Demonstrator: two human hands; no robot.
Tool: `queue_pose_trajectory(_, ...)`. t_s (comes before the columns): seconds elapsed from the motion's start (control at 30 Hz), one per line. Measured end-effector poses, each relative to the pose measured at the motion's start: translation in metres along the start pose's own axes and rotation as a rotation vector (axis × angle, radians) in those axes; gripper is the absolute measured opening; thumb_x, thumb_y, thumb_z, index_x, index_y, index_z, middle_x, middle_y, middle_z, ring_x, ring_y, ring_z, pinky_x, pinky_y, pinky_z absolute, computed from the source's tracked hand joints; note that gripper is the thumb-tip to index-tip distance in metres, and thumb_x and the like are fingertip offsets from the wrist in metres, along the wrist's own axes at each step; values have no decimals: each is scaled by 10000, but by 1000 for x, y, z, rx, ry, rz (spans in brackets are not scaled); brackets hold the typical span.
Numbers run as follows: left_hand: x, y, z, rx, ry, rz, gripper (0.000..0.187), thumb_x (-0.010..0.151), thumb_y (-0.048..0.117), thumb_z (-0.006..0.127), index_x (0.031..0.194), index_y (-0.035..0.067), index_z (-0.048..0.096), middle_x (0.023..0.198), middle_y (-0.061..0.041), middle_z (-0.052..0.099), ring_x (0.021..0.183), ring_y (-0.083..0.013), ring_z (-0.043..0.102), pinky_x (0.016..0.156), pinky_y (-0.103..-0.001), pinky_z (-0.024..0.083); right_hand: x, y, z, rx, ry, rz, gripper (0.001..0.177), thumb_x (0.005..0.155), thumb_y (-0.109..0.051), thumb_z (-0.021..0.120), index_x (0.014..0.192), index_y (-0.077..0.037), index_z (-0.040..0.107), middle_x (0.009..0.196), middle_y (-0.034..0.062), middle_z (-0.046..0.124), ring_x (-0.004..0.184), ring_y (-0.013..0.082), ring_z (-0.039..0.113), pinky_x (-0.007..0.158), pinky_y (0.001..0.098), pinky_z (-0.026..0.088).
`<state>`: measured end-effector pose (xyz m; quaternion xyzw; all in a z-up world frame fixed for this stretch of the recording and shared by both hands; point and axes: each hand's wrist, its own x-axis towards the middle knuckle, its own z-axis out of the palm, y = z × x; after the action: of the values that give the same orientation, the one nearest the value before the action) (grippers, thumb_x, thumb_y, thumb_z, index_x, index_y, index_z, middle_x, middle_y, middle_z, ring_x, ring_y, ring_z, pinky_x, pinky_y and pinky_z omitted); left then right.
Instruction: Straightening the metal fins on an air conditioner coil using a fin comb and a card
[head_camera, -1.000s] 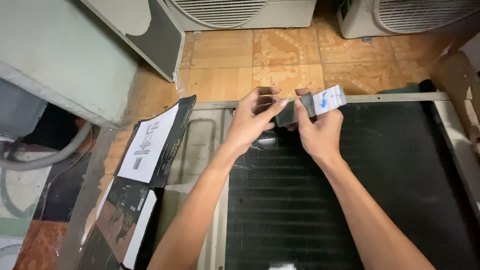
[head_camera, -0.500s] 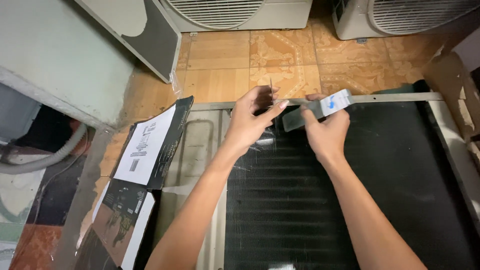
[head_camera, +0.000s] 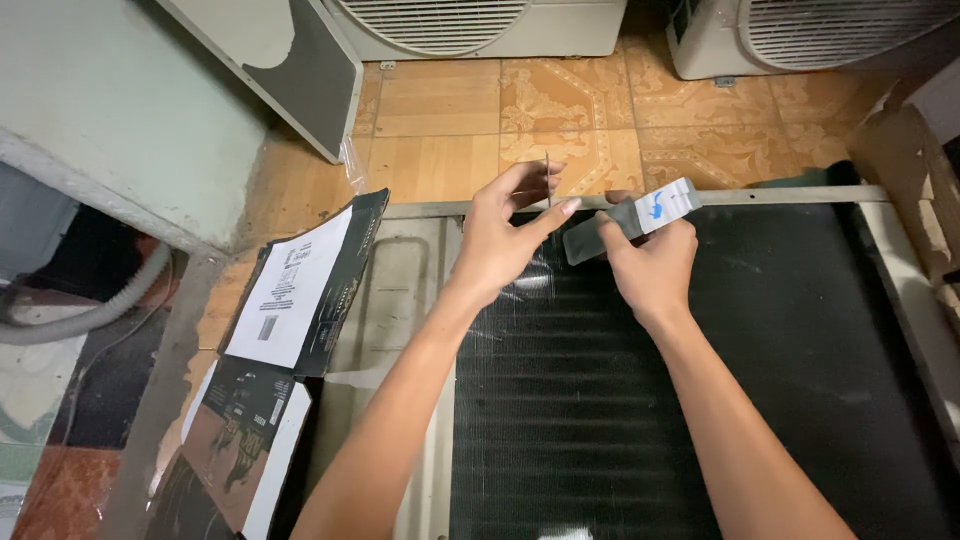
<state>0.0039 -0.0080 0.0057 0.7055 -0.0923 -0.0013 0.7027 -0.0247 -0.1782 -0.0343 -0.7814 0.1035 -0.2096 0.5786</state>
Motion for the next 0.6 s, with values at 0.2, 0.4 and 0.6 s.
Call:
queue_pose_trajectory(0.2,5,0,0,-27,-1,-111,493,839,303,814,1278,145,656,1185,-143,704,1145,-264,675,786,-481,634,-3,-8,-2,-21,-49,-43,236,850,-71,786,1083,-45,794,823,168,716,823,153,627,732,405,539)
queue_pose_trajectory(0.4,6,-3,0,-35,13,-106,497,818,333,839,1255,164,674,1188,-168,709,1145,-283,689,755,-467,642,-2,-13,-1,-51,-80,-76,227,862,-71,794,1088,-55,798,755,155,695,734,143,605,653,399,527)
queue_pose_trajectory(0.6,6,-3,-1,-32,1,-115,492,830,327,824,1270,173,666,1219,-189,699,1178,-304,678,772,-461,636,0,-10,-1,-139,-86,-85,225,833,-144,796,1052,-93,810,704,135,678,689,173,651,659,375,524)
